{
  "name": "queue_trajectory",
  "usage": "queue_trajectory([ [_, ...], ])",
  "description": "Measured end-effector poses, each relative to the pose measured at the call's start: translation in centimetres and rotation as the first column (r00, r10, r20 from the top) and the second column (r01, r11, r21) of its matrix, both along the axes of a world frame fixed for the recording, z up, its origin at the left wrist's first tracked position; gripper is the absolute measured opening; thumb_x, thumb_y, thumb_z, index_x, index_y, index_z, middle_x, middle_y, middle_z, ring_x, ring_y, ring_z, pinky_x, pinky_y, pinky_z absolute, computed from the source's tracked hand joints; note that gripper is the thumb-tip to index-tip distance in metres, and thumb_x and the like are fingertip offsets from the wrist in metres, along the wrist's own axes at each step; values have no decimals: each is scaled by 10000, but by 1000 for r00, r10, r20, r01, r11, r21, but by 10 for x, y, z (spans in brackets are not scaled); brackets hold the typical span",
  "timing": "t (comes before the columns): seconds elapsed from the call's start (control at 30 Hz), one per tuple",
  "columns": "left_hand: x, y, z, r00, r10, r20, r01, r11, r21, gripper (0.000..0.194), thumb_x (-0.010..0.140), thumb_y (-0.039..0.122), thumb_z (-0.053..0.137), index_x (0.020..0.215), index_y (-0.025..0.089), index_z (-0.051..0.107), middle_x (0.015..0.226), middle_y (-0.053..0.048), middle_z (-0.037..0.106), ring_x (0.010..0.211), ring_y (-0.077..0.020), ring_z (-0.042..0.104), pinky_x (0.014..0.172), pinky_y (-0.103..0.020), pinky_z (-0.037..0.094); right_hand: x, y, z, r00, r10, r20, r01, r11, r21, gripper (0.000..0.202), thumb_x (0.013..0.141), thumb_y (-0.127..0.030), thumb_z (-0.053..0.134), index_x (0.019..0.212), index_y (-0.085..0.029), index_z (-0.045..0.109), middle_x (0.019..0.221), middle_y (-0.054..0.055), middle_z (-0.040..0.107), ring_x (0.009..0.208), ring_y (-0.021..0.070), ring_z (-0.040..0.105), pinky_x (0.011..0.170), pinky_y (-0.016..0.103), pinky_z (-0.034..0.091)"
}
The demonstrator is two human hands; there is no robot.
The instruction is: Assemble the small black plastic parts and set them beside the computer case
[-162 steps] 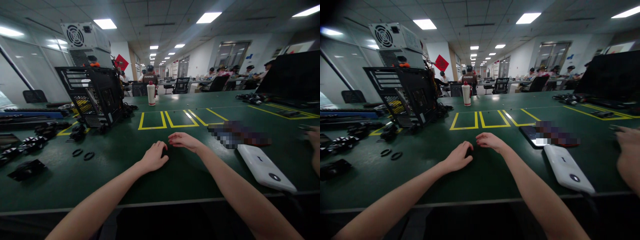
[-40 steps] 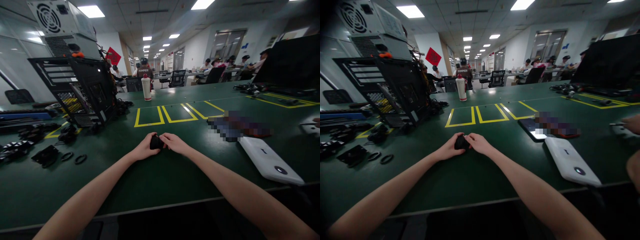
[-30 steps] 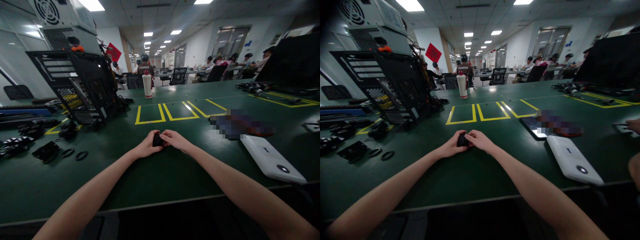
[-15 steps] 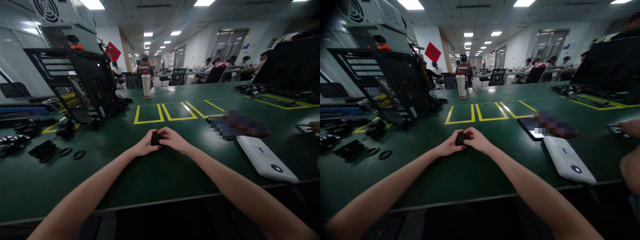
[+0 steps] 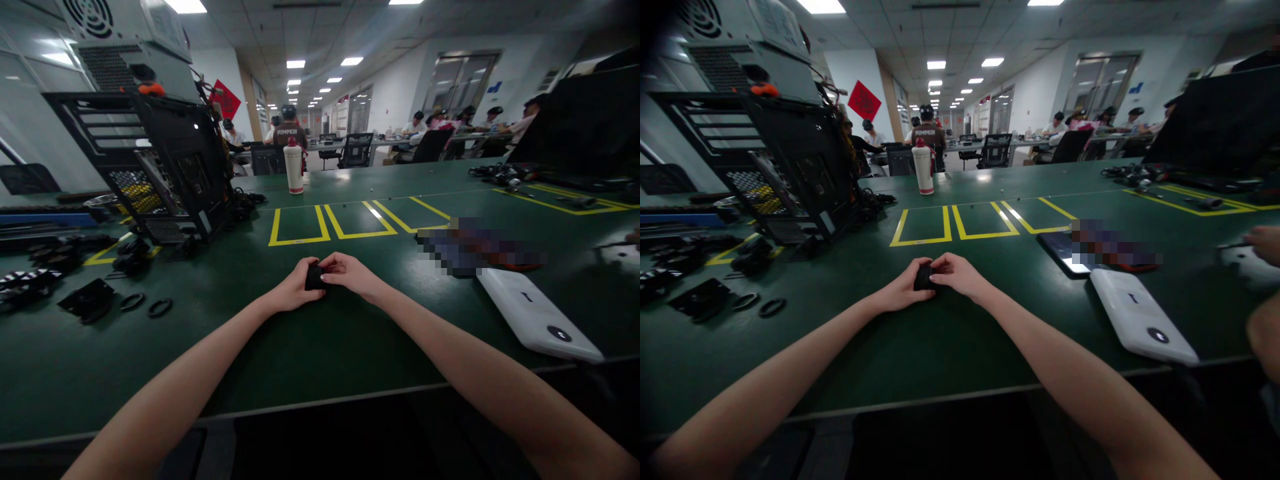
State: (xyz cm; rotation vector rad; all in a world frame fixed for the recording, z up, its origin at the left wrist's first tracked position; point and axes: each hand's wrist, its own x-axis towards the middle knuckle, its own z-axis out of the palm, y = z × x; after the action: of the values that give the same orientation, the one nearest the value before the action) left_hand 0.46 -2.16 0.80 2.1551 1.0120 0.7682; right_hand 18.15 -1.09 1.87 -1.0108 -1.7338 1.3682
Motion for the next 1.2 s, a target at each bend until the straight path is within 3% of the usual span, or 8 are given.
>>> queue_trajectory([
  [0.17, -1, 2, -2, 1000, -4, -7, 4, 1000, 17, 644, 669, 311, 592, 1211, 154, 282, 1188, -119, 393, 1104, -234, 407, 961, -406, 330, 4, 4, -4, 996, -13, -86, 5, 996, -91, 308, 690, -239, 607, 976, -166, 518, 1003, 56, 557, 914, 138, 538, 841, 328, 430],
  [0.33, -1, 3, -6, 1000, 1, -3, -1, 999, 32, 660, 672, 308, 592, 1226, 154, 269, 1214, -127, 367, 1138, -243, 381, 985, -414, 301, 3, 8, -8, 995, -42, 92, 47, 997, -55, 287, 741, -356, 541, 938, -149, 555, 938, 73, 583, 826, 145, 539, 721, 294, 454],
  [0.57, 2, 3, -7, 997, 18, 75, -18, 1000, -8, 806, 659, 309, 608, 1274, 167, 106, 1192, -135, 384, 1132, -239, 400, 971, -425, 309, 1, 4, -3, 995, -24, 97, 29, 998, -51, 259, 731, -292, 562, 946, -148, 563, 935, 60, 587, 845, 142, 532, 721, 281, 441],
  [0.73, 0, 5, -8, 991, 121, -65, -117, 992, 55, 703, 649, 407, 604, 1218, 164, 270, 1174, -128, 395, 1108, -267, 376, 933, -437, 331, 4, 6, -3, 1000, 13, 16, -12, 996, -91, 270, 703, -238, 593, 954, -147, 554, 948, 61, 581, 868, 140, 538, 802, 309, 434],
  [0.93, 3, 0, -4, 955, 236, -177, -191, 951, 242, 592, 656, 454, 574, 1138, 167, 383, 1129, -110, 389, 1064, -286, 350, 904, -463, 320, 6, 10, -4, 996, 57, -63, -65, 990, -126, 359, 641, -99, 629, 984, -141, 531, 981, 59, 574, 904, 125, 544, 895, 341, 409],
  [1.2, 1, 5, -8, 980, 175, -92, -162, 978, 129, 723, 639, 482, 595, 1217, 154, 310, 1165, -119, 358, 1089, -252, 395, 945, -406, 335, 8, 11, -7, 995, 82, -61, -89, 988, -123, 345, 655, -109, 622, 986, -146, 531, 997, 56, 570, 923, 136, 546, 898, 358, 413],
])
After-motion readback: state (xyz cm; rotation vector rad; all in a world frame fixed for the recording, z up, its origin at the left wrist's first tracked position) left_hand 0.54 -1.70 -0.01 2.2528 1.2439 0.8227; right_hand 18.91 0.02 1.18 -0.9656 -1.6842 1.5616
